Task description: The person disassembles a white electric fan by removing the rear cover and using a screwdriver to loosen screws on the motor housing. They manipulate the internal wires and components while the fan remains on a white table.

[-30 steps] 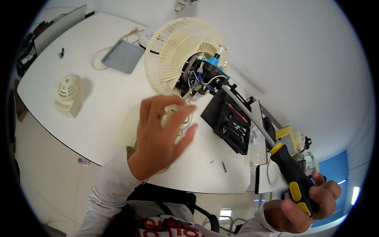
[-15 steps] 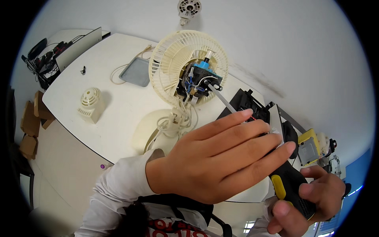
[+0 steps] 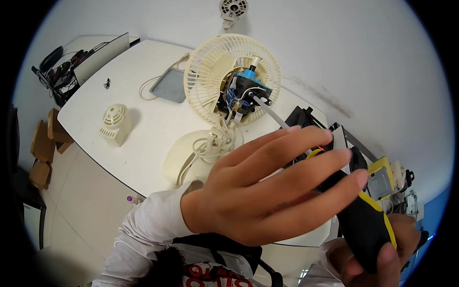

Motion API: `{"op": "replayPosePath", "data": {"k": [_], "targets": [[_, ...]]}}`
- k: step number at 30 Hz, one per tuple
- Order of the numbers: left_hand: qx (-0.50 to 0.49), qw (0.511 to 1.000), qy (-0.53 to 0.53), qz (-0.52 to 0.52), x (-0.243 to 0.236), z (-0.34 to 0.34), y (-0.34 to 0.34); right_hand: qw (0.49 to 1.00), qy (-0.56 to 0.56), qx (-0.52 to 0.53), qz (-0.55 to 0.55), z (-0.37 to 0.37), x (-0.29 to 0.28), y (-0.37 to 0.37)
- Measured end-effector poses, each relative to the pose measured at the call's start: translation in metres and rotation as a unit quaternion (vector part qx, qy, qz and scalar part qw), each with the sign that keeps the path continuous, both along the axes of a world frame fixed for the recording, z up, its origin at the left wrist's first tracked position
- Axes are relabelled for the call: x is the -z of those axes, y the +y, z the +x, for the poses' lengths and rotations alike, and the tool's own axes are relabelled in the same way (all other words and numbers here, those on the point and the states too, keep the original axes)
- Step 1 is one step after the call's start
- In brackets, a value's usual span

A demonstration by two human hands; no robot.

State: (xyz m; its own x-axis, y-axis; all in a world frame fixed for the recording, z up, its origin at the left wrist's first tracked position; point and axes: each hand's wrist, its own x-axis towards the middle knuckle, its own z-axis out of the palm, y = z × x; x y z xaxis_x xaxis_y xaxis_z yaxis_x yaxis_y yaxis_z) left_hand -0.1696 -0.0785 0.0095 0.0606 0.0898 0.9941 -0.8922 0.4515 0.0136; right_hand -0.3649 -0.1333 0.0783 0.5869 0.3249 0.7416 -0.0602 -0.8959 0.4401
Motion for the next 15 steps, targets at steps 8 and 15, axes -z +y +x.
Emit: {"op": "replayPosePath", "data": {"k": [8,15], "targets": [[0.043,0.999,0.031,-0.003,-0.007,-0.015,-0.001,0.965,0.03,0.07,0.25,-0.062,-0.004,-0.018],[0.027,0.999,0.042,0.0,-0.006,-0.019,-0.002,0.957,-0.207,0.191,0.065,0.02,0.022,0.014]]}}
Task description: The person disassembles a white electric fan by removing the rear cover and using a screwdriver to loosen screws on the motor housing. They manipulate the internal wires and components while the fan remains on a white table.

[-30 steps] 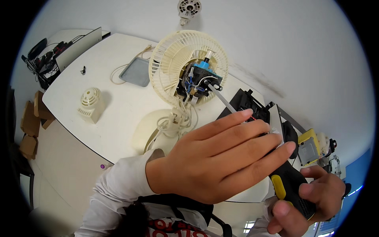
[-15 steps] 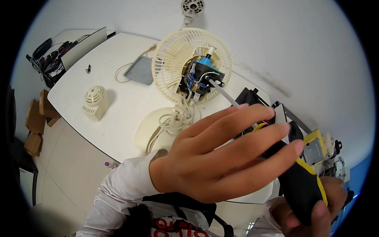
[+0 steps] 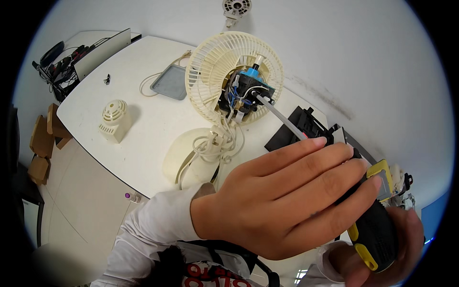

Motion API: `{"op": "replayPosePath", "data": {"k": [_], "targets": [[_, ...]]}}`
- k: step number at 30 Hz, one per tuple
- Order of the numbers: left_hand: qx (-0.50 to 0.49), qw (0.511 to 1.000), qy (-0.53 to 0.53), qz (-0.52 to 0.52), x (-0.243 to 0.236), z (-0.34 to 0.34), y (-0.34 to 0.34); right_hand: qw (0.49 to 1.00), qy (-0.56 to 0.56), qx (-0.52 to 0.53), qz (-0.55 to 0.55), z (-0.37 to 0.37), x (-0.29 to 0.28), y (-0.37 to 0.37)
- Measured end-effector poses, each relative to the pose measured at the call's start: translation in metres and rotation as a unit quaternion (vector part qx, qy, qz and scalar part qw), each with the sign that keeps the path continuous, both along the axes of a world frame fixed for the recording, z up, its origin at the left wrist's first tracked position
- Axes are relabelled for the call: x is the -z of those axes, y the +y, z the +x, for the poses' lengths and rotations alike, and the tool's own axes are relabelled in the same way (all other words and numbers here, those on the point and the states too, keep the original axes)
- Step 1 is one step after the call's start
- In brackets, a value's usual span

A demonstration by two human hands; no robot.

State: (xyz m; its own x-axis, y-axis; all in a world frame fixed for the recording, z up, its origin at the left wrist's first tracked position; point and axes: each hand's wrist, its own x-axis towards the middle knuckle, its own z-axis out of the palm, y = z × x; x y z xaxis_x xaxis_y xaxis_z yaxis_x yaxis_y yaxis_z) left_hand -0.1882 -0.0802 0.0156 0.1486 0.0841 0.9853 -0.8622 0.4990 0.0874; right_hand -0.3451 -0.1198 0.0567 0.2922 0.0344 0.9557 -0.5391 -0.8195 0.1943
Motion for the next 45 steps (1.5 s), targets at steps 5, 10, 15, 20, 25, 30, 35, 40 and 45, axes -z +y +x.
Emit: {"op": "replayPosePath", "data": {"k": [5,10,15,20,25,30,35,40,45], "targets": [[0.005,1.0,0.008,-0.001,-0.001,0.001,0.0,0.998,0.056,0.031,-0.026,0.002,-0.004,0.006],[-0.025,1.0,-0.003,-0.008,-0.003,0.001,-0.003,0.936,0.341,-0.089,0.016,-0.031,-0.051,-0.003],[-0.041,0.999,-0.002,-0.01,-0.003,-0.001,-0.011,0.928,0.363,-0.08,-0.018,-0.032,-0.056,-0.012],[-0.049,0.998,0.021,-0.037,-0.005,-0.004,-0.013,0.986,0.167,0.01,0.019,-0.023,-0.038,-0.011],[-0.044,0.998,0.027,-0.041,-0.007,-0.006,-0.015,0.994,0.078,0.074,-0.005,-0.014,-0.013,-0.003],[-0.064,0.998,0.016,-0.017,-0.001,0.001,-0.016,0.935,0.35,-0.052,-0.03,-0.022,-0.051,-0.003],[-0.059,0.998,0.005,-0.009,0.0,0.003,-0.014,0.929,0.364,-0.056,-0.019,-0.028,-0.055,-0.003],[-0.038,0.999,0.014,-0.034,0.001,0.002,-0.015,0.991,0.124,-0.05,0.018,-0.005,-0.02,-0.002],[-0.049,0.998,0.009,-0.032,0.0,0.013,-0.01,0.985,0.152,0.076,0.008,-0.017,-0.023,0.009]]}}
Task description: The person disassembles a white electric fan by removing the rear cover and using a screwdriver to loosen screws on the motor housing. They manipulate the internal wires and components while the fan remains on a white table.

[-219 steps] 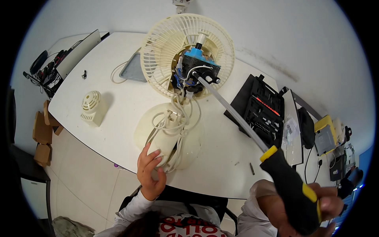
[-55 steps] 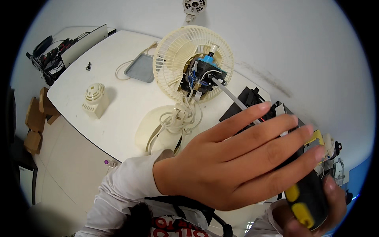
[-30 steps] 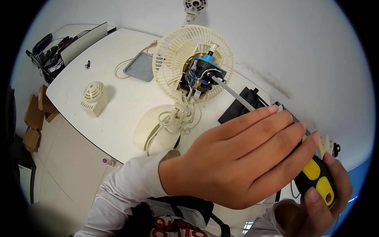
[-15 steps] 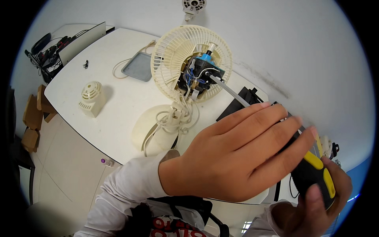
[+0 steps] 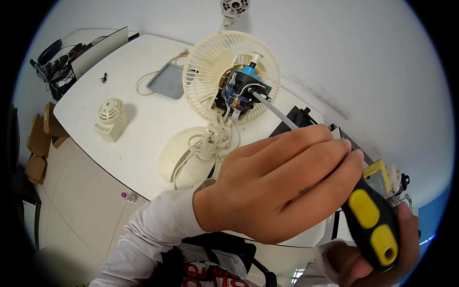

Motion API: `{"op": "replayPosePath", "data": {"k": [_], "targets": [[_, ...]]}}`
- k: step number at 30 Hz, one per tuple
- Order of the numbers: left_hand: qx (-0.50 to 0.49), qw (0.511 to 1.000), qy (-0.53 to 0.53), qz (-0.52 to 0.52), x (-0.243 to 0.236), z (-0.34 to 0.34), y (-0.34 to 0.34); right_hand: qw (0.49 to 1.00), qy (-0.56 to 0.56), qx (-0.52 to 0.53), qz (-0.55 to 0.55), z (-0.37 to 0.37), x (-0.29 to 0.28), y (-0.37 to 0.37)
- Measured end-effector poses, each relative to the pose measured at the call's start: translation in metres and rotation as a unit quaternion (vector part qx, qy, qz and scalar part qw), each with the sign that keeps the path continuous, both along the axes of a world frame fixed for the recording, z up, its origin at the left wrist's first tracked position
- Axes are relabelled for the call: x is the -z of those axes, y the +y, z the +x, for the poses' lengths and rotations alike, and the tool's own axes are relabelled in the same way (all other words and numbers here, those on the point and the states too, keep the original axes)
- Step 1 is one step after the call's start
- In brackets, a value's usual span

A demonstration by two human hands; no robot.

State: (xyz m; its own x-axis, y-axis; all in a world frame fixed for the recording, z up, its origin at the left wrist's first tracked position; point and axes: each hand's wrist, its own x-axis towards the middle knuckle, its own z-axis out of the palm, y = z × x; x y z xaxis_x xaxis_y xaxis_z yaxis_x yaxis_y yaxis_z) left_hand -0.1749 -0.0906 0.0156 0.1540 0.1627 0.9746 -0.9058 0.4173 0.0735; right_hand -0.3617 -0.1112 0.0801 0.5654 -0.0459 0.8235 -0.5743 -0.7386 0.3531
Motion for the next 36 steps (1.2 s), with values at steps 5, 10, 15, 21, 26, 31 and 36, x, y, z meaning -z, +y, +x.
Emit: {"op": "replayPosePath", "data": {"k": [5,10,15,21,26,31,36], "targets": [[-0.004,1.0,-0.011,-0.023,0.014,0.011,-0.007,0.991,0.117,-0.051,0.028,-0.018,-0.015,0.0],[-0.017,0.999,-0.031,-0.017,0.032,0.022,-0.01,0.984,0.171,-0.054,0.006,-0.009,-0.025,0.008],[0.038,0.999,-0.012,0.005,0.009,0.009,0.0,0.976,0.194,-0.1,-0.023,0.004,-0.027,0.012],[0.131,0.991,-0.014,-0.039,-0.008,-0.011,-0.003,0.977,0.154,-0.143,0.015,-0.008,-0.031,-0.005],[0.113,0.992,0.002,-0.064,-0.008,-0.013,0.003,0.992,-0.108,-0.048,0.054,0.02,0.011,0.008],[0.116,0.992,0.017,-0.044,-0.004,-0.015,0.005,0.997,-0.075,0.016,-0.01,0.019,0.016,0.012],[0.072,0.997,0.009,-0.016,-0.001,-0.013,0.001,0.998,-0.025,-0.033,0.056,-0.01,0.004,0.003]]}}
